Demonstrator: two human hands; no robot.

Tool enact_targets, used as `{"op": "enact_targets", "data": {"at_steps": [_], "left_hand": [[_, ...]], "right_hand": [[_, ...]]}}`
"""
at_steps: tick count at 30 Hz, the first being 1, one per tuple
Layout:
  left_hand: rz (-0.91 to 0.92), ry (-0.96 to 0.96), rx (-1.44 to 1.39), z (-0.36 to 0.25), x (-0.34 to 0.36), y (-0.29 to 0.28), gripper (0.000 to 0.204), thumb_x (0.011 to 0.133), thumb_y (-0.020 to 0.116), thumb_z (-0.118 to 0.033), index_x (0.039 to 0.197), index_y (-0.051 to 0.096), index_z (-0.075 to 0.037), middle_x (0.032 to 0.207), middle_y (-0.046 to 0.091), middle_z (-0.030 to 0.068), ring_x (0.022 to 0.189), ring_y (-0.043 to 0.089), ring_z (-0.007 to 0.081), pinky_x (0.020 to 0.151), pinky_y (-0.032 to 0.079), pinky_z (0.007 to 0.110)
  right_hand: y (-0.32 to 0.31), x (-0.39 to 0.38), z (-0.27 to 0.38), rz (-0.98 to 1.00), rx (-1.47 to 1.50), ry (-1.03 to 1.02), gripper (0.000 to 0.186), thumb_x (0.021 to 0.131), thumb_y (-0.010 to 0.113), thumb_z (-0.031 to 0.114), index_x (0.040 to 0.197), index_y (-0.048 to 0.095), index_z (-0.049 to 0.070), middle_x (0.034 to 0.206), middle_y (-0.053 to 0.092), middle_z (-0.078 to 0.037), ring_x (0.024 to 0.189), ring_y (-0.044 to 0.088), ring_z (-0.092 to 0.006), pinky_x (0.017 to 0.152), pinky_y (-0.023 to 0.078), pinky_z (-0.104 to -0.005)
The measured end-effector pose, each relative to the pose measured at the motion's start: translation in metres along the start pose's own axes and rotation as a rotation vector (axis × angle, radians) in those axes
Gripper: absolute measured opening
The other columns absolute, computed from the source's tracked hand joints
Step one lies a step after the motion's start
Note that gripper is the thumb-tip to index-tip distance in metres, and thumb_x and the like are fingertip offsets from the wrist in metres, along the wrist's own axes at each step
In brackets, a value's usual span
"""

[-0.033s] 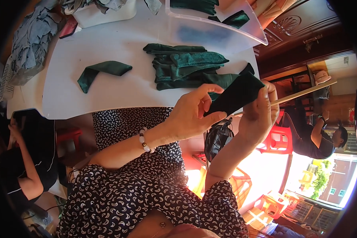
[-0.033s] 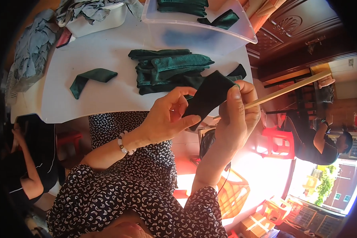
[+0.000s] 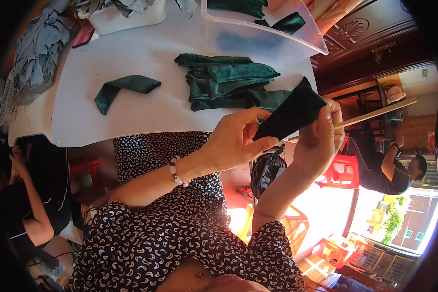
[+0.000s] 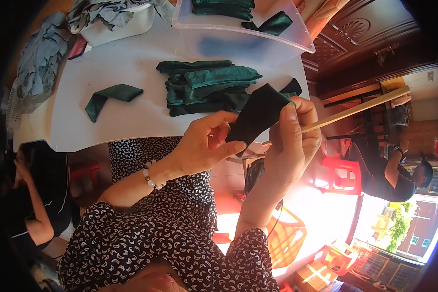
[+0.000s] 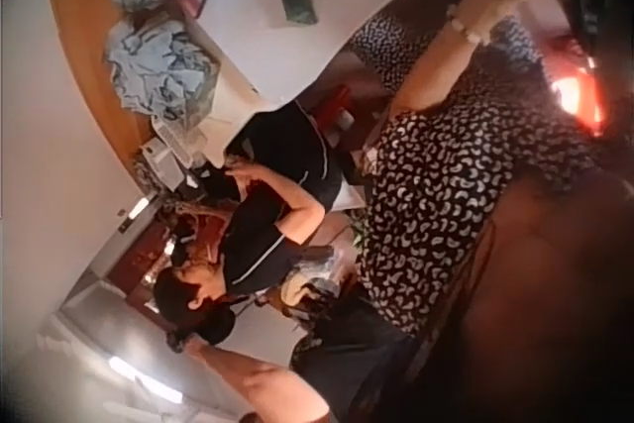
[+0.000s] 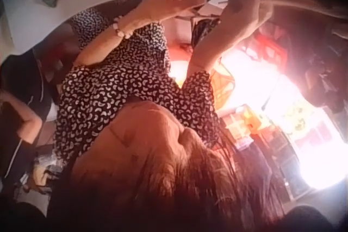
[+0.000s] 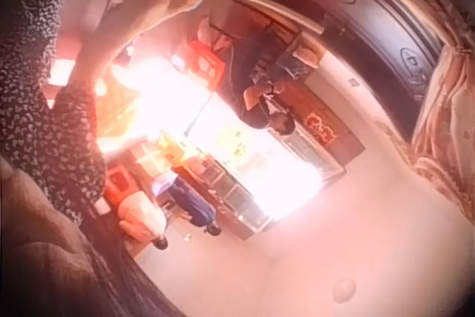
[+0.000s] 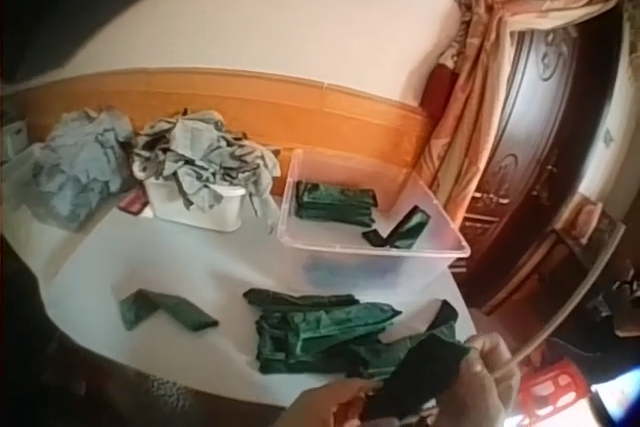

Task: Using a wooden stick to shape or turn inside out small strips of dark green leather.

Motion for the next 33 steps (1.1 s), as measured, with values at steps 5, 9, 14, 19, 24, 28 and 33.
{"op": "enact_targets", "data": {"at_steps": [5, 9, 14, 19, 24, 28, 33], "left_hand": [[0.009, 0.007, -0.066, 0.009, 0.007, -0.009, 0.026, 0.083, 0.075, -0.025, 0.085, 0.065, -0.001, 0.068, 0.049, -0.0005, 0.068, 0.051, 0.0071, 0.054, 0.041, 0.022], [-0.028, -0.064, -0.244, -0.001, 0.028, -0.025, 0.024, 0.089, 0.068, -0.018, 0.094, 0.061, 0.004, 0.083, 0.061, 0.0024, 0.071, 0.058, 0.0062, 0.062, 0.051, 0.021], [0.001, -0.136, -0.227, -0.012, 0.059, -0.025, 0.03, 0.092, 0.064, -0.016, 0.105, 0.052, 0.008, 0.08, 0.061, 0.0032, 0.07, 0.06, 0.0078, 0.059, 0.058, 0.025], [-0.112, 0.118, 0.51, -0.01, 0.062, -0.03, 0.04, 0.087, 0.068, -0.021, 0.108, 0.054, 0.009, 0.075, 0.068, 0.017, 0.056, 0.062, 0.0165, 0.056, 0.052, 0.028], [-0.152, 0.179, 0.569, -0.03, 0.056, -0.055, 0.028, 0.085, 0.069, -0.02, 0.101, 0.062, 0.003, 0.079, 0.07, 0.014, 0.054, 0.062, 0.0255, 0.056, 0.05, 0.031], [-0.199, 0.278, 0.801, -0.027, 0.066, -0.09, 0.023, 0.081, 0.071, -0.02, 0.096, 0.066, -0.003, 0.085, 0.07, 0.0103, 0.073, 0.063, 0.0283, 0.069, 0.051, 0.036], [-0.074, 0.412, 1.134, -0.01, 0.06, -0.093, 0.021, 0.081, 0.07, -0.019, 0.095, 0.069, -0.004, 0.085, 0.068, 0.0113, 0.08, 0.061, 0.0296, 0.076, 0.051, 0.039]], "right_hand": [[-0.013, 0.026, 0.006, 0.048, 0.032, -0.082, 0.009, 0.09, 0.063, 0.011, 0.091, 0.058, 0.003, 0.063, 0.046, 0.007, 0.045, 0.026, 0.0023, 0.042, 0.014, -0.0167], [-0.049, 0.052, -0.017, -0.084, -0.049, -0.045, 0.011, 0.09, 0.064, 0.013, 0.089, 0.061, 0.003, 0.066, 0.055, 0.004, 0.046, 0.031, 0.0021, 0.041, 0.016, -0.017], [-0.085, 0.065, -0.042, -0.21, -0.289, -0.017, 0.02, 0.088, 0.068, 0.021, 0.09, 0.064, 0.001, 0.072, 0.063, -0.001, 0.048, 0.04, -0.001, 0.044, 0.027, -0.0174], [-0.111, 0.071, -0.062, -0.247, -0.766, -0.083, 0.037, 0.087, 0.068, 0.034, 0.095, 0.065, -0.002, 0.069, 0.064, -0.004, 0.065, 0.058, -0.0099, 0.063, 0.044, -0.0231], [-0.11, 0.053, -0.052, -0.296, -0.766, -0.06, 0.037, 0.088, 0.066, 0.036, 0.093, 0.066, -0.001, 0.066, 0.059, 0.0, 0.062, 0.05, -0.0054, 0.056, 0.037, -0.0206], [-0.091, 0.039, -0.041, -0.292, -0.692, -0.096, 0.032, 0.09, 0.065, 0.031, 0.091, 0.066, -0.001, 0.066, 0.054, 0.003, 0.06, 0.044, -0.0035, 0.055, 0.032, -0.0194], [-0.068, 0.023, -0.035, -0.212, -0.63, -0.096, 0.031, 0.091, 0.065, 0.029, 0.092, 0.067, -0.002, 0.066, 0.053, 0.002, 0.063, 0.046, -0.0049, 0.057, 0.032, -0.0202]]}}
Point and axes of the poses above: each hand's wrist, its own x-axis towards the middle knuckle, its own y-axis out of the palm, z = x × y, the point moved 5 cm from there along x, towards the middle knuckle
